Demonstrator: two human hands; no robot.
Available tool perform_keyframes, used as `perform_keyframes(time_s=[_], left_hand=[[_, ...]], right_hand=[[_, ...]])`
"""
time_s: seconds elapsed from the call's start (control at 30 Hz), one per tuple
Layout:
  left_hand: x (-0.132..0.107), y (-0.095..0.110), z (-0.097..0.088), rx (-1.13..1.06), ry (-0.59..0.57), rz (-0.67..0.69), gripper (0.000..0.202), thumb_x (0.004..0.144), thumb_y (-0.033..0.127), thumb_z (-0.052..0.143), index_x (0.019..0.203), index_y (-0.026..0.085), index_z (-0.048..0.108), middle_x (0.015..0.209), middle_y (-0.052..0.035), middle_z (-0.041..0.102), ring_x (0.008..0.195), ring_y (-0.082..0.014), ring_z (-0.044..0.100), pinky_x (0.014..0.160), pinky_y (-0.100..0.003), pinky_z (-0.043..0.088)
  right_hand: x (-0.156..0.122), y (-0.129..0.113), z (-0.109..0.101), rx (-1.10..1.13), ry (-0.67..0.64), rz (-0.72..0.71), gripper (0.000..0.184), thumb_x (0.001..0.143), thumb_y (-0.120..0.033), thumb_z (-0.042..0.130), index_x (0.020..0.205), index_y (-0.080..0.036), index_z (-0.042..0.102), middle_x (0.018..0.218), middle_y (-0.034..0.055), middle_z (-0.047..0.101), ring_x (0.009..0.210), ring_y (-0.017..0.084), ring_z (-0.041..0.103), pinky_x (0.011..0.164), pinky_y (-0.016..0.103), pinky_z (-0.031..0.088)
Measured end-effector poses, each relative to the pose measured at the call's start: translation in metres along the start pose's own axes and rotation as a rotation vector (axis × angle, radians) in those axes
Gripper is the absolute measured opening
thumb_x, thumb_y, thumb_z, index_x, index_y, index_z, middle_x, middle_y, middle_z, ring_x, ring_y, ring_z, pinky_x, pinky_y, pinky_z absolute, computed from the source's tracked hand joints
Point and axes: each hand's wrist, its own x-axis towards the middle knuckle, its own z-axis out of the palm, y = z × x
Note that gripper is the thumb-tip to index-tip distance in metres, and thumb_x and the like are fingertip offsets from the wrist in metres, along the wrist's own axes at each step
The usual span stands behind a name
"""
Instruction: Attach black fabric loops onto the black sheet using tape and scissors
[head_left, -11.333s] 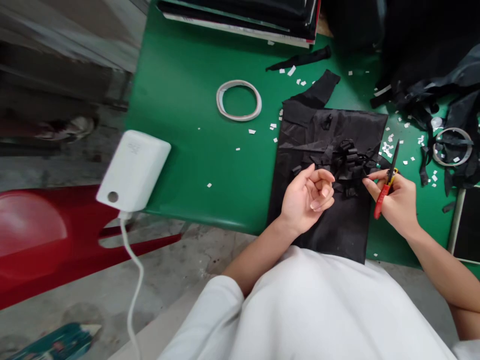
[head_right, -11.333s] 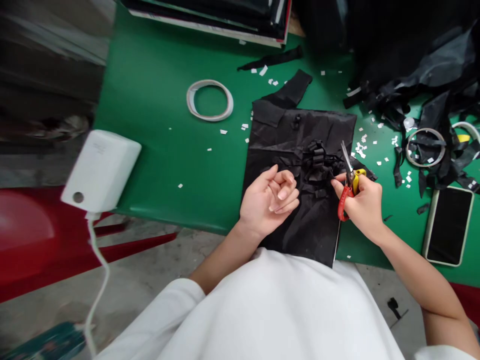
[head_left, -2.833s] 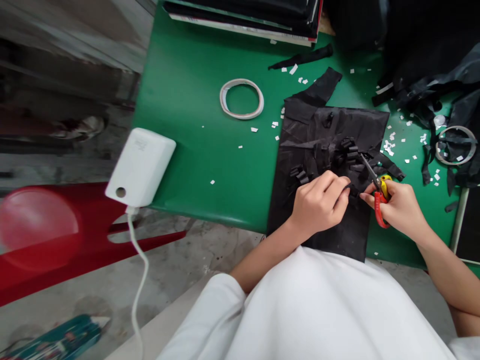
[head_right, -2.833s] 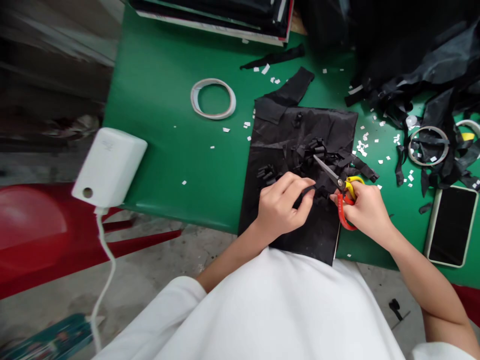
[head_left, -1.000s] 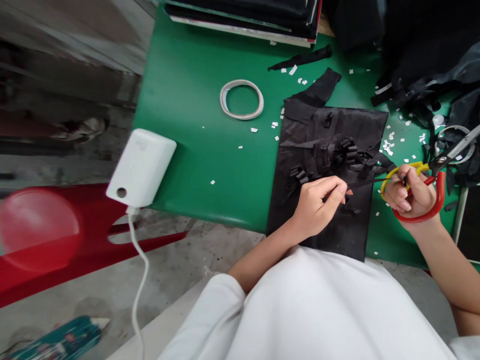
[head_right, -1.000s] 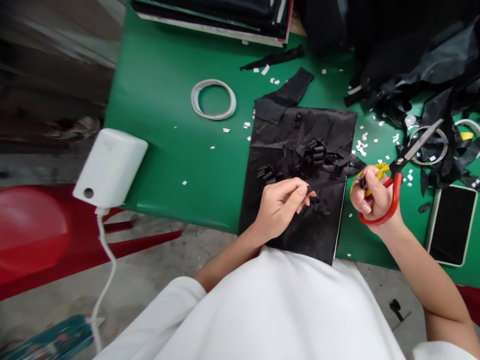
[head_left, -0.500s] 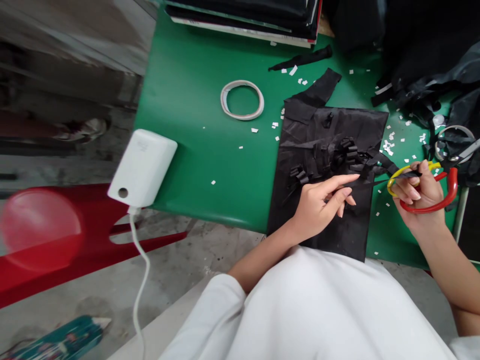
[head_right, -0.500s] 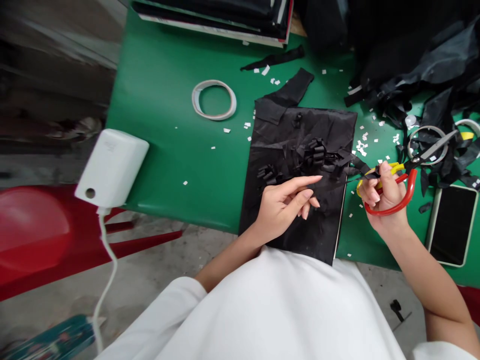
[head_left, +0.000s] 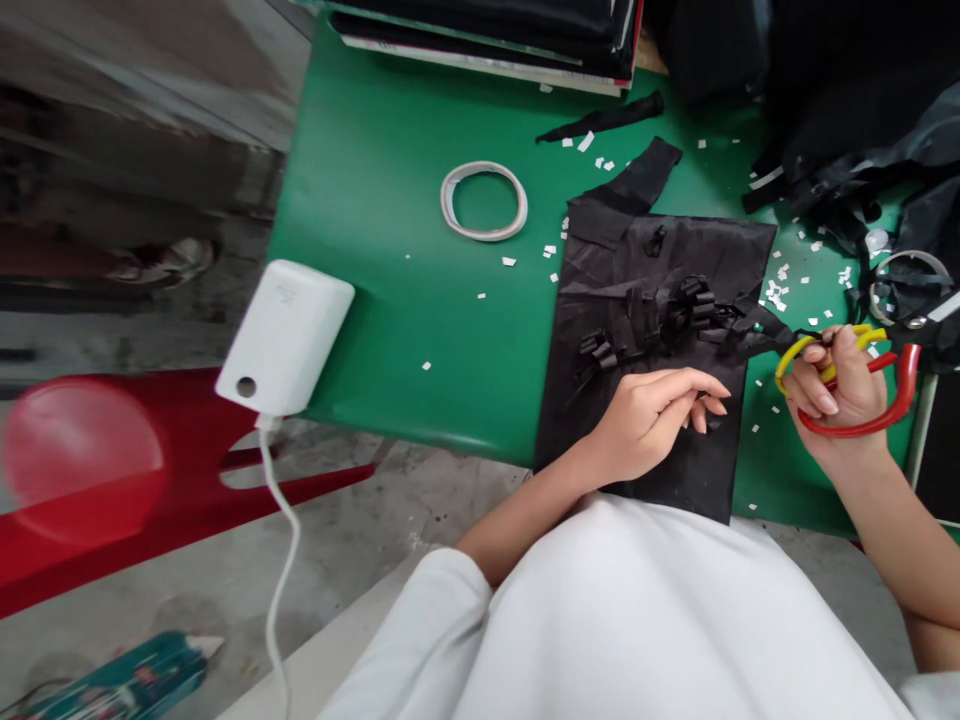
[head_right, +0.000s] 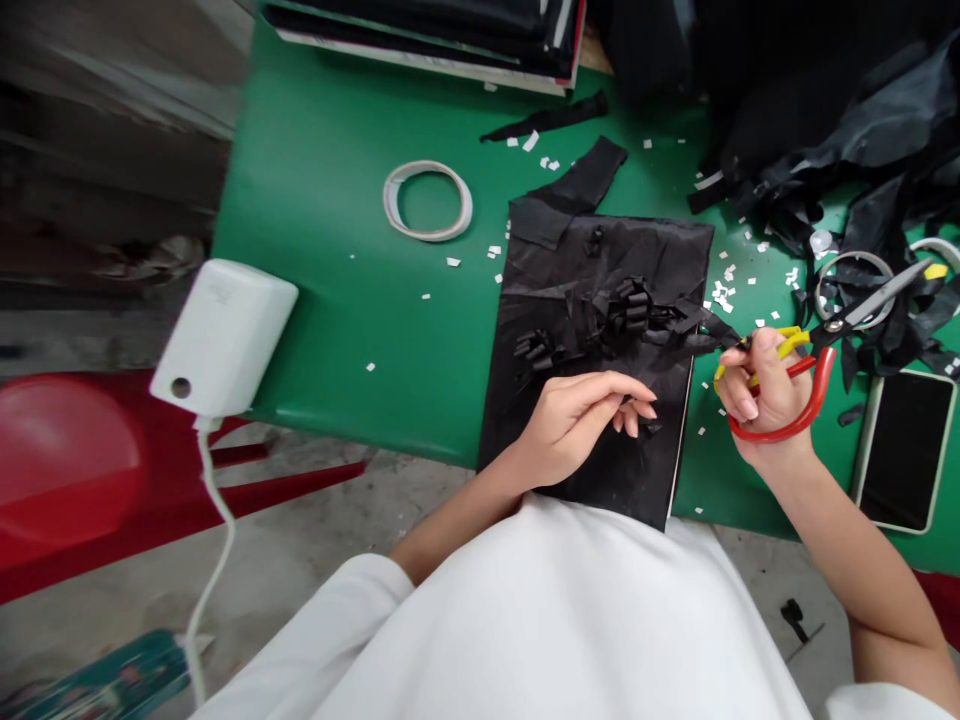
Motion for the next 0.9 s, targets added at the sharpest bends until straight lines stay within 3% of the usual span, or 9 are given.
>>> perform_keyframes(time_s=[0.13,0.27,0.33,0.57,0.7,0.9], left_hand=[[0.000,0.001,0.000,0.030,-0.028,-0.010,0.029,0.096,0.012,0.044,0.116,0.008,0.065,0.108,-0.0124,0.076,0.088,-0.0115,0.075,0.080,-0.021,0.060],[0.001,0.002,-0.002,0.105,-0.048,0.062,0.034,0.097,0.019,0.048,0.127,0.009,0.061,0.123,-0.0129,0.072,0.113,-0.0152,0.070,0.098,-0.024,0.057],[0.001,0.002,-0.002,0.168,-0.033,0.112,0.035,0.098,0.024,0.049,0.126,0.008,0.062,0.124,-0.0135,0.072,0.117,-0.0163,0.069,0.102,-0.024,0.056],[0.001,-0.003,0.001,0.240,0.049,0.163,0.038,0.096,0.036,0.053,0.106,0.005,0.072,0.102,-0.0156,0.078,0.090,-0.0185,0.077,0.081,-0.022,0.062],[0.002,-0.003,0.003,0.208,0.123,0.092,0.030,0.091,0.033,0.061,0.095,0.007,0.076,0.095,-0.0125,0.079,0.083,-0.0169,0.077,0.073,-0.017,0.060],[0.002,-0.001,0.006,0.142,0.178,-0.040,0.019,0.085,0.028,0.068,0.085,0.012,0.078,0.089,-0.0081,0.080,0.077,-0.0160,0.077,0.070,-0.019,0.060]], right_hand=[[-0.009,0.005,0.003,0.006,-0.067,0.013,0.040,0.078,-0.055,0.072,0.076,-0.026,0.046,0.063,-0.0067,0.065,0.028,0.002,0.019,0.031,0.025,0.009],[-0.018,0.005,0.008,-0.123,-0.150,0.068,0.042,0.078,-0.060,0.071,0.074,-0.027,0.045,0.040,-0.0090,0.045,0.026,0.007,0.026,0.032,0.026,0.016],[-0.023,0.005,0.010,-0.203,-0.179,0.093,0.042,0.079,-0.062,0.070,0.074,-0.027,0.046,0.036,-0.0096,0.038,0.026,0.010,0.030,0.032,0.027,0.020],[-0.033,0.011,0.013,-0.240,-0.271,0.098,0.031,0.076,-0.043,0.079,0.074,-0.022,0.056,0.041,-0.0097,0.043,0.029,0.006,0.036,0.031,0.022,0.023],[-0.032,0.009,0.016,-0.266,-0.317,0.078,0.034,0.069,-0.041,0.085,0.070,-0.019,0.059,0.046,-0.0086,0.047,0.032,0.005,0.039,0.032,0.020,0.024],[-0.030,0.004,0.018,-0.282,-0.371,0.076,0.029,0.072,-0.037,0.084,0.069,-0.017,0.062,0.050,-0.0070,0.050,0.038,0.005,0.042,0.036,0.019,0.027]])
